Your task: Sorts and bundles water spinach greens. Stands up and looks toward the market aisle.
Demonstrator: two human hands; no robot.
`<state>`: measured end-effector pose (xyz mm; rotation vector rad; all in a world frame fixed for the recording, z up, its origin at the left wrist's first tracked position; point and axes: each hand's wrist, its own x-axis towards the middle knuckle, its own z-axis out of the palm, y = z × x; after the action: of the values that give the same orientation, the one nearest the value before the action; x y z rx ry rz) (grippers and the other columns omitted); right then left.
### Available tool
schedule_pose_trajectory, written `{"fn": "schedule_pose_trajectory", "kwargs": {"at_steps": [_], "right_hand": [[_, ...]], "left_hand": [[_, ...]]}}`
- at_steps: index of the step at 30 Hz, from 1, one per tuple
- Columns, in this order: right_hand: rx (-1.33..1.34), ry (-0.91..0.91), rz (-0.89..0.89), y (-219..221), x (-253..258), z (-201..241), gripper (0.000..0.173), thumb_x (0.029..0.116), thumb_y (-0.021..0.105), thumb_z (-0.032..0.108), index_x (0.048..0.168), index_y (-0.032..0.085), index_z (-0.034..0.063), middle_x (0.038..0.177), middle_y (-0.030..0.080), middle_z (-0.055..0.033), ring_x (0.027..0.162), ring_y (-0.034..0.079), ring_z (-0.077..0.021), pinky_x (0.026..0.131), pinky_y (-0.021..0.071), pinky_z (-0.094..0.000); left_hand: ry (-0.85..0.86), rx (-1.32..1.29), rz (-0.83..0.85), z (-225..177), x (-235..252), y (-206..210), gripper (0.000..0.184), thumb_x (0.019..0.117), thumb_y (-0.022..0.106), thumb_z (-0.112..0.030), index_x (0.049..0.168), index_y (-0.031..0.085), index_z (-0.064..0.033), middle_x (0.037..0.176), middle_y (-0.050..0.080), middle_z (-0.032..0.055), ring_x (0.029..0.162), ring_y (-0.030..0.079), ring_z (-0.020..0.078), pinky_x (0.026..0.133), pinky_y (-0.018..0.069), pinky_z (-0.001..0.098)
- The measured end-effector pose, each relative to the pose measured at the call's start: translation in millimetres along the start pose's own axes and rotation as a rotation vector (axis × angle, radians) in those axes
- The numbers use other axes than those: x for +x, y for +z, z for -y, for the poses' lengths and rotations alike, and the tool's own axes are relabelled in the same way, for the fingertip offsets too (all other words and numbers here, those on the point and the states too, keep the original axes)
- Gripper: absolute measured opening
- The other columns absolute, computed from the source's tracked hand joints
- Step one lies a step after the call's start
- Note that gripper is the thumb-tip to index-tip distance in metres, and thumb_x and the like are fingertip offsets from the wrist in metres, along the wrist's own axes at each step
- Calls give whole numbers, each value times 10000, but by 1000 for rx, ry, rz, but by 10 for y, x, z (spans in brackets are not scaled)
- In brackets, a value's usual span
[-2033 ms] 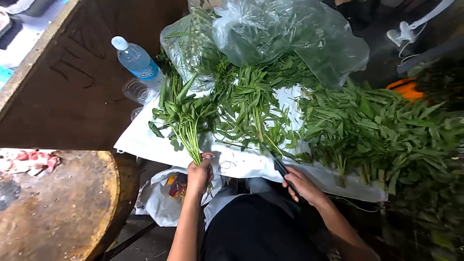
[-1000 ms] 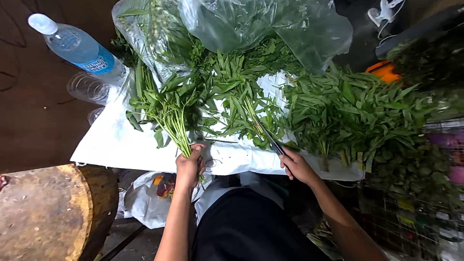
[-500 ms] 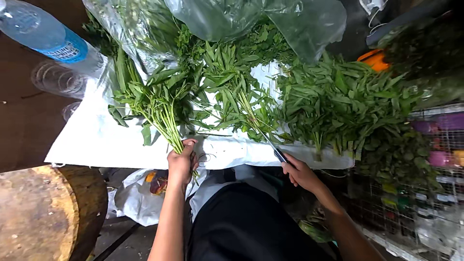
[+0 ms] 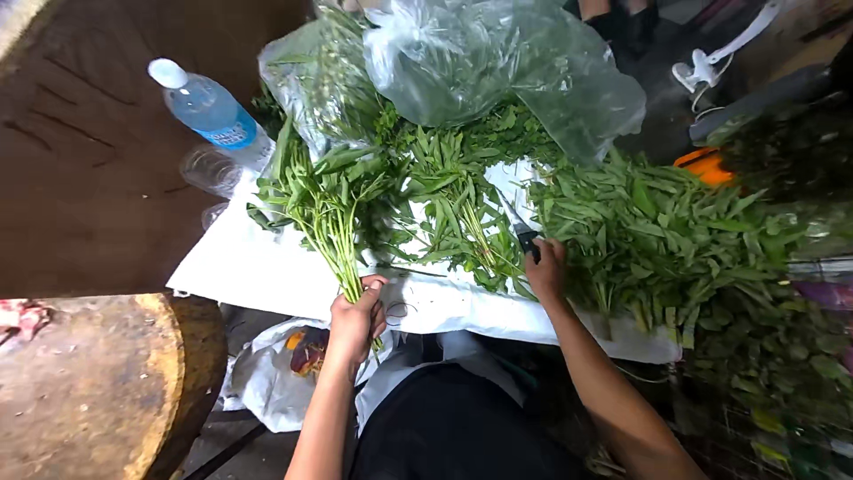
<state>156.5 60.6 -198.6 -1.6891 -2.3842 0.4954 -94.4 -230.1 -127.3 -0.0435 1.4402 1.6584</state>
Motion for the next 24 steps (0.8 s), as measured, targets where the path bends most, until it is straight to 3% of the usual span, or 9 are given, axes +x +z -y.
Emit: {"fn": "schedule_pose_trajectory", "kwargs": {"at_steps": [3, 5, 7, 10, 15, 20, 24], "right_hand": [[19, -123, -19, -18, 63, 571, 287, 984, 560, 116, 1211, 719, 41, 1315, 598, -236, 1228, 552, -434, 1050, 425, -601], [19, -158, 157, 75, 221, 868, 253, 1016, 562, 144, 1174, 731, 43, 1204, 670, -202, 1141, 636, -389, 994, 502, -588], [-45, -82, 395, 160, 355, 1061, 252, 1015, 572, 174, 1158, 710, 18, 1160, 693, -224, 1103, 664, -407, 945, 521, -619], [-185, -28, 507, 124, 442, 1224, 251, 985, 597, 148, 1165, 690, -1, 1168, 687, -252, 1126, 655, -429, 945, 512, -627], [-317, -18, 567, 151, 521, 1211, 352, 933, 617, 166, 1252, 661, 24, 1242, 671, -231, 1172, 644, -407, 966, 502, -629], [-292, 14, 557, 66, 559, 1225, 330, 920, 662, 272, 1087, 695, -11, 1143, 692, -229, 1102, 663, -403, 920, 511, -634], [-126, 6, 403, -208, 449, 1239, 284, 931, 651, 247, 1098, 695, 22, 1038, 707, -204, 1016, 679, -376, 883, 523, -607]], "left_hand": [[-17, -63, 17, 0, -79, -43, 223, 1080, 438, -111, 1101, 643, -25, 494, 374, -42, 360, 361, 46, 344, 358, 205], [-18, -95, 6, 30, -97, -67, 223, 1082, 435, -114, 1106, 640, -27, 497, 370, -44, 359, 357, 47, 341, 357, 206], [-21, -107, -7, 61, -111, -85, 216, 1079, 446, -114, 1096, 644, -30, 493, 364, -45, 355, 354, 48, 336, 350, 208], [-31, -118, -23, 69, -107, -98, 206, 1077, 453, -113, 1086, 641, -30, 490, 364, -46, 354, 352, 46, 335, 347, 205], [-33, -146, -31, 61, -96, -150, 194, 1079, 465, -114, 1083, 639, -28, 488, 357, -45, 351, 341, 46, 332, 336, 206], [-5, -173, -23, 29, -91, -163, 185, 1074, 480, -114, 1075, 644, -30, 491, 353, -46, 354, 340, 47, 335, 338, 205], [0, -204, -19, 25, -122, -183, 180, 1071, 484, -115, 1080, 643, -31, 499, 351, -47, 357, 340, 47, 337, 338, 203]]}}
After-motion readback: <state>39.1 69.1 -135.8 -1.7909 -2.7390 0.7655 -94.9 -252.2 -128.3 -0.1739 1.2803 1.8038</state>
